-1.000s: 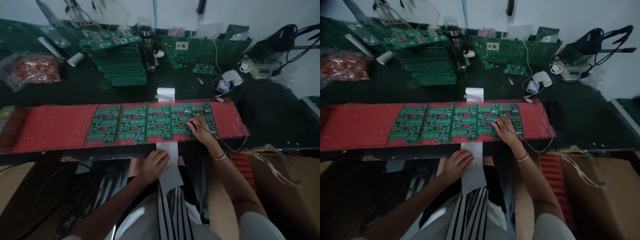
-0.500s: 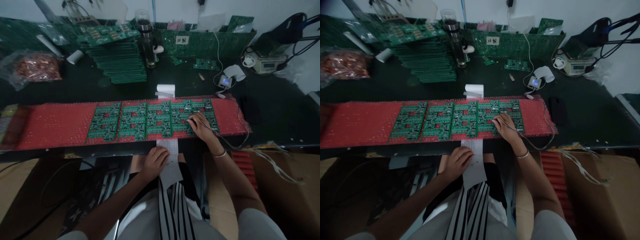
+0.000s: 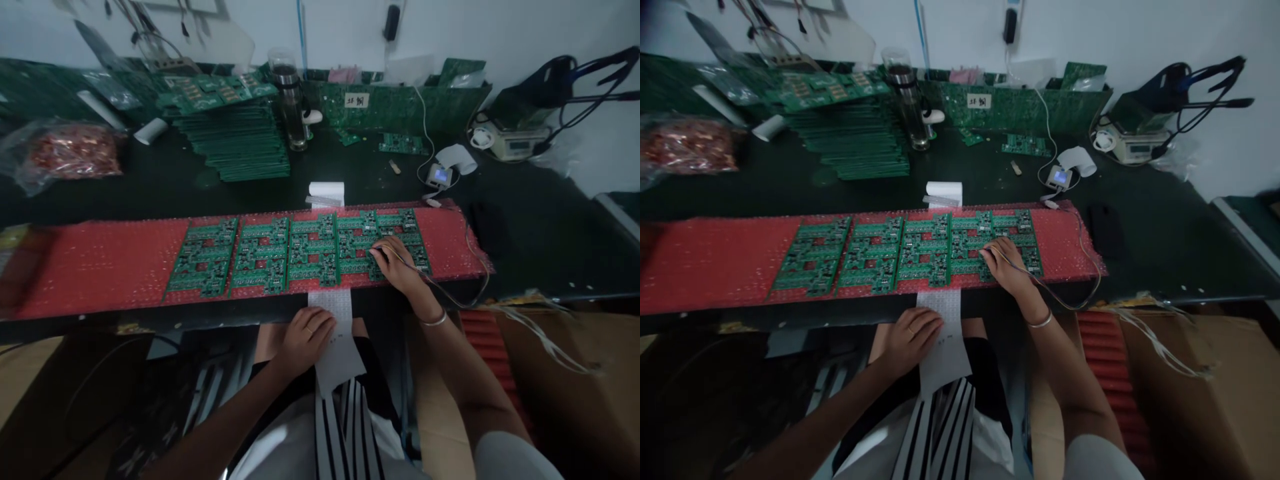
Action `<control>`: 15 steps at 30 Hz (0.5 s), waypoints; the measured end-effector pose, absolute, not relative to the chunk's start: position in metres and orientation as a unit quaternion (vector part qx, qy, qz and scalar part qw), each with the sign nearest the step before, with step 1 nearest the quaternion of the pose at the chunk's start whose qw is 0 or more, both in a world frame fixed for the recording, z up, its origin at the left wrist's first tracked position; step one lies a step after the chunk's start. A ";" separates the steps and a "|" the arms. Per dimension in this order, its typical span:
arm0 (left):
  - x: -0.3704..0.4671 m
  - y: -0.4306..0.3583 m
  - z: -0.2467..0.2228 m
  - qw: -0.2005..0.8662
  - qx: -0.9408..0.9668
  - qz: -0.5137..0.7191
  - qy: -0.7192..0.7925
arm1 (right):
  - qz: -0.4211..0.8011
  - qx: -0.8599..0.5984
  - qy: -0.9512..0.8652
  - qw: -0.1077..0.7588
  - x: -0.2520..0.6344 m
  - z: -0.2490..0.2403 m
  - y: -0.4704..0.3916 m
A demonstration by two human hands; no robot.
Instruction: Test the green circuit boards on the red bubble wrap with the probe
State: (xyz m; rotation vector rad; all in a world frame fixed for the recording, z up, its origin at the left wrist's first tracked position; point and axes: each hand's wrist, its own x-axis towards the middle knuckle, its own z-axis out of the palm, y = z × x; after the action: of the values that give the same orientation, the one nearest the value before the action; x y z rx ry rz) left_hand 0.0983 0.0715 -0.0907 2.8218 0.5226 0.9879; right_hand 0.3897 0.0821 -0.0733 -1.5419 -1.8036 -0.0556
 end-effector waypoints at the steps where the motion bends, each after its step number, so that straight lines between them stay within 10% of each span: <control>1: 0.098 0.072 -0.092 0.059 0.925 0.330 0.177 | -0.027 -0.601 -0.700 0.384 0.389 -0.073 0.082; 15: 0.096 0.078 -0.087 0.064 0.913 0.359 0.184 | -0.075 -0.587 -0.691 0.414 0.382 -0.069 0.086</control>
State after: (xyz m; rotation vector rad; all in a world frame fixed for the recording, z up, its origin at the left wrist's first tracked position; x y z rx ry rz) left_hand 0.0956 0.0780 -0.0870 2.7560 0.5563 1.0824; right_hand 0.3820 0.0862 -0.0690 -1.4762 -1.7370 -0.1875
